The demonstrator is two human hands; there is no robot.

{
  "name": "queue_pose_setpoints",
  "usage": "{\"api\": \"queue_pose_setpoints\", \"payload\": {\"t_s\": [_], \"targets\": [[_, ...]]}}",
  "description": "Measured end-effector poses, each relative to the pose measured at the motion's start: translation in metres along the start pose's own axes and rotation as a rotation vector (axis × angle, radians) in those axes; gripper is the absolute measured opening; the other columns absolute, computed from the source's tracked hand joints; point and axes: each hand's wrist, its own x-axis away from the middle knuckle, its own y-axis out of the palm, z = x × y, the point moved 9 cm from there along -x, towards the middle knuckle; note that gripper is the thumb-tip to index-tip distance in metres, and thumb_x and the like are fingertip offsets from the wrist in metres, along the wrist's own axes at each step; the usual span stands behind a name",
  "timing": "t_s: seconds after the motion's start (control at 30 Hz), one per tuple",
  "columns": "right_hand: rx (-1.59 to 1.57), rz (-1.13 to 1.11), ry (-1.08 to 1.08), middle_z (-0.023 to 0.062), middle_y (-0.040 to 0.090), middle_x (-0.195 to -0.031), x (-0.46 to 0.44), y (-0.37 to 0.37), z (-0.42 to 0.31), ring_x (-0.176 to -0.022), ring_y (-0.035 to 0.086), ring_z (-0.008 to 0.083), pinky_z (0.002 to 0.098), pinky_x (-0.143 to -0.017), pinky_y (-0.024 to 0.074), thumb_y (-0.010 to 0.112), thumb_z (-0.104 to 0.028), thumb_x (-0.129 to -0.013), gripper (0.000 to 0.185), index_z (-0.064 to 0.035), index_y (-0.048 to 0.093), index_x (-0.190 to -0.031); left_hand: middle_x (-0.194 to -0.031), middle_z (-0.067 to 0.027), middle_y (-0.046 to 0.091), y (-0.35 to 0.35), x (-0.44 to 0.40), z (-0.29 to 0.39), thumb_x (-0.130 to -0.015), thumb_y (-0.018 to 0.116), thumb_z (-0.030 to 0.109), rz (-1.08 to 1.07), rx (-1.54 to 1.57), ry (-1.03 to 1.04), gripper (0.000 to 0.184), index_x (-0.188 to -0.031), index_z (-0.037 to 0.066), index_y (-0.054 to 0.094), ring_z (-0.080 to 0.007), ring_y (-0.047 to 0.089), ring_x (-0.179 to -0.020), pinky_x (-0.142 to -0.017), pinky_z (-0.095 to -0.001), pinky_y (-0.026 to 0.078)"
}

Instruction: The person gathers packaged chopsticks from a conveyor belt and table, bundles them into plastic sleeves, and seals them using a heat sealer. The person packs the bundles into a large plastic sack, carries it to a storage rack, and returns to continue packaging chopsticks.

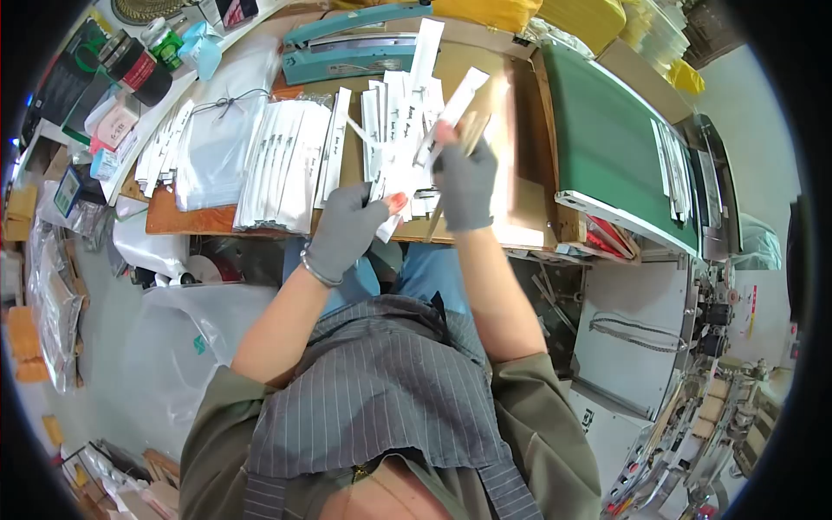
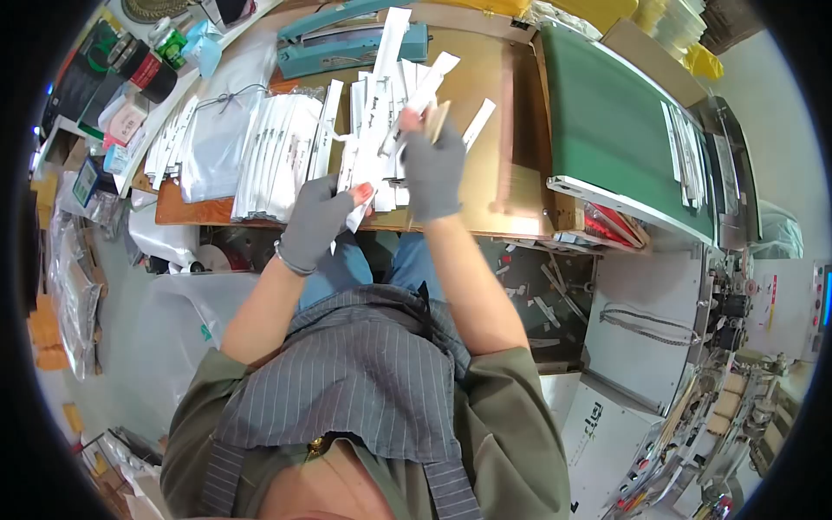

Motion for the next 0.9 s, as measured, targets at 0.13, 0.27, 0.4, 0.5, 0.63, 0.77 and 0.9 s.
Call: {"api": "queue_pose_setpoints", "payload": {"t_s": [0.13,0.27,0.4,0.5,0.63,0.77,0.9], "targets": [[0.084,-0.082,-0.027,-0.0032,0.045,-0.054,-0.035,-0.006,-0.049,-0.042,0.037,0.0032,0.0202,-0.039,0.0251,0.063,-0.019,-0.083,0.017,-0.0016,0.061,-0.080,-0.071,-0.0018,0.062,-0.001,0.016,-0.003,-0.084,0.063,0.019,-0.030,-0.025,0.012,0.023,-0.089,-0.003,0.065,-0.0050,0.053,-0.063,-0.056,-0.0205,0.041],[0.247,-0.167,-0.049,-0.0024,0.045,-0.052,-0.036,-0.001,-0.055,-0.041,0.035,0.0031,0.0196,-0.038,0.0222,0.059,-0.019,-0.085,0.021,0.0001,0.063,-0.078,-0.069,-0.0007,0.061,0.002,0.022,-0.007,-0.086,0.061,0.021,-0.057,0.017,0.106,0.023,-0.086,-0.002,0.065,-0.0041,0.050,-0.061,-0.054,-0.0201,0.039],[0.037,-0.187,-0.026,-0.0030,0.043,-0.052,-0.030,0.000,-0.055,-0.040,0.031,0.0028,0.0194,-0.038,0.0192,0.058,-0.021,-0.086,0.024,0.0005,0.063,-0.079,-0.068,-0.0010,0.060,0.000,0.026,-0.006,-0.086,0.060,0.023,-0.052,0.024,0.151,0.024,-0.085,0.000,0.064,-0.0038,0.048,-0.058,-0.052,-0.0201,0.036],[-0.035,-0.199,0.027,-0.0029,0.043,-0.051,-0.031,-0.001,-0.051,-0.039,0.031,0.0030,0.0198,-0.038,0.0194,0.057,-0.021,-0.086,0.023,0.0004,0.062,-0.079,-0.067,-0.0018,0.060,-0.003,0.031,-0.002,-0.087,0.059,0.026,-0.007,0.031,0.075,0.027,-0.087,-0.001,0.064,-0.0038,0.046,-0.054,-0.048,-0.0198,0.034],[0.122,-0.054,0.047,-0.0020,0.042,-0.050,-0.065,-0.019,-0.020,-0.039,0.032,0.0039,0.0206,-0.037,0.0200,0.057,-0.021,-0.086,0.023,0.0008,0.061,-0.078,-0.072,-0.0039,0.060,-0.038,0.000,-0.048,-0.088,0.056,0.032,0.103,0.245,-0.134,0.035,-0.092,-0.003,0.062,-0.0050,0.038,-0.047,-0.040,-0.0199,0.026],[0.422,-0.045,0.074,-0.0011,0.043,-0.050,-0.085,-0.028,0.002,-0.039,0.036,0.0063,0.0236,-0.036,0.0227,0.057,-0.018,-0.082,0.022,0.0026,0.060,-0.074,-0.075,-0.0055,0.061,-0.082,-0.007,-0.047,-0.090,0.053,0.030,0.397,-0.163,0.050,0.036,-0.100,-0.004,0.060,-0.0042,0.044,-0.052,-0.042,-0.0200,0.032],[0.203,-0.193,-0.017,-0.0021,0.047,-0.054,-0.046,0.014,-0.009,-0.041,0.039,0.0041,0.0205,-0.038,0.0260,0.056,-0.015,-0.085,0.020,0.0023,0.065,-0.081,-0.062,-0.0072,0.052,-0.049,-0.001,-0.027,-0.090,0.049,0.031,0.209,-0.216,0.193,0.032,-0.088,0.002,0.063,-0.0145,0.046,-0.051,-0.048,-0.0267,0.036]]}}
